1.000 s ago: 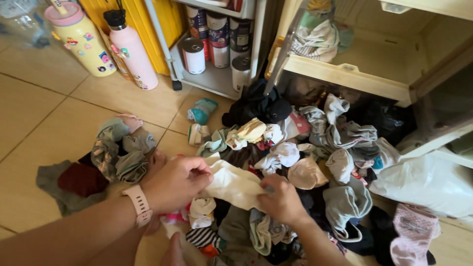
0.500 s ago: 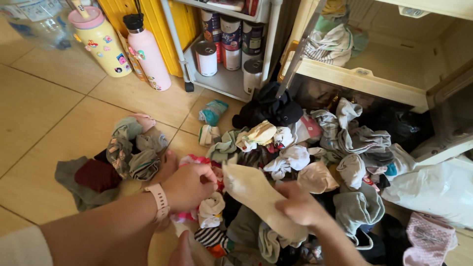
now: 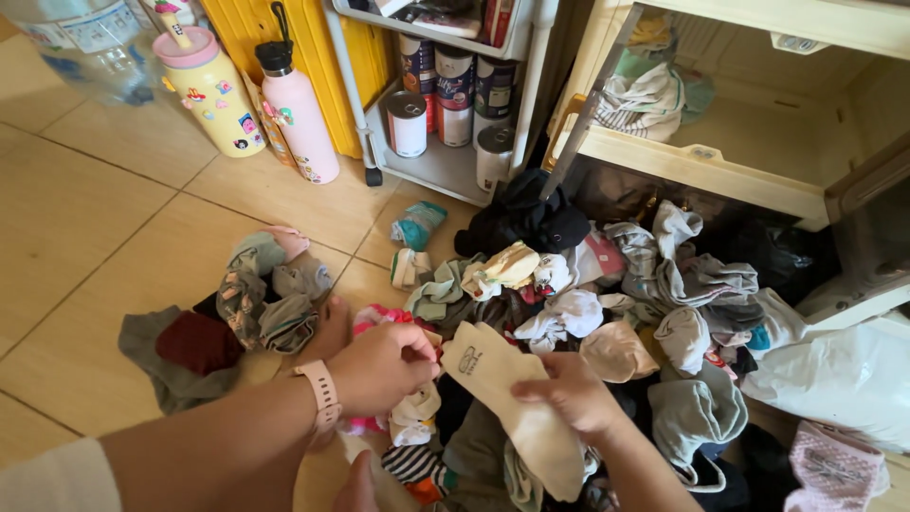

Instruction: Sorting and pairing socks from a laundry pile and placing them into a storage cabinet.

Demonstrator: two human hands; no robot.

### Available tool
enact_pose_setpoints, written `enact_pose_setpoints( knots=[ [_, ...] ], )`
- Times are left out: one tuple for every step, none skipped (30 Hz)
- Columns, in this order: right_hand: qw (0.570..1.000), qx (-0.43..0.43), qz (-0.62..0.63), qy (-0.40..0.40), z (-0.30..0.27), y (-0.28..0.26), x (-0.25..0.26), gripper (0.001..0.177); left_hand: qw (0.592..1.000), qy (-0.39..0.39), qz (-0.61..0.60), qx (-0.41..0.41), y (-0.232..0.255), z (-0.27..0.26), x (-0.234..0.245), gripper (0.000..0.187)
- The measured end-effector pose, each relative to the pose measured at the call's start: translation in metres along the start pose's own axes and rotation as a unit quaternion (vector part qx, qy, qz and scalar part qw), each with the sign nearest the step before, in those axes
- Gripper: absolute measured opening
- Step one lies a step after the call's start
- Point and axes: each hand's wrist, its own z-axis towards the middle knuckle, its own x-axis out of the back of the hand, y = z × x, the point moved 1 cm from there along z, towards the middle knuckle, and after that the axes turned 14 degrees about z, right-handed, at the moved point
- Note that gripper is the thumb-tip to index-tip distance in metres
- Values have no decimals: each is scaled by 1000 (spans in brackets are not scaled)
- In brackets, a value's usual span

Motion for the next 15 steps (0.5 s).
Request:
enact_pose_setpoints(
  knots=[
    [1000,-9,-25,-4,0,-1,4,34,1000,2,2,1,2,-2,1,16],
    [1000,-9,-26,-4,-3,-1,4,34,1000,3,2,1,1,-2,0,16],
    [998,-32,-56,-8,-4,-2,4,35,998,29,35,-42,1,-1,0,16],
    [995,-56,-87,-12,-6,-3,4,37,993,56,68,-84,1,-1,0,15],
    [995,-54,-87,-13,-10,-6,1,37,992,58,69,-85,4,-3,-3,15],
    [998,-29,-38,-33,-14,-10,-3,35,988,74,84,-104,6,-4,-4,17],
    [999,-4,12,-53,-19,-14,-6,33,983,91,98,-123,10,-6,-6,19],
    [998,-3,11,-54,-22,-17,-9,33,983,92,99,-124,18,-10,-5,19],
    [989,-11,110,-96,-25,-19,-12,36,981,80,125,-123,25,-15,-5,24],
    [968,-20,207,-138,-29,-22,-15,39,978,69,152,-123,33,-19,-5,32],
    [968,-19,207,-139,-34,-27,-19,39,978,69,152,-123,40,-24,-4,32],
    [958,-22,254,-134,-39,-31,-23,40,943,127,210,-225,49,-30,-2,49],
    [945,-25,301,-129,-45,-35,-27,41,890,180,264,-325,58,-36,0,67],
    [945,-24,301,-129,-48,-38,-31,41,889,180,265,-326,65,-38,1,67],
    [941,-19,323,-102,-53,-41,-33,43,877,193,268,-349,72,-41,2,68]
  ],
)
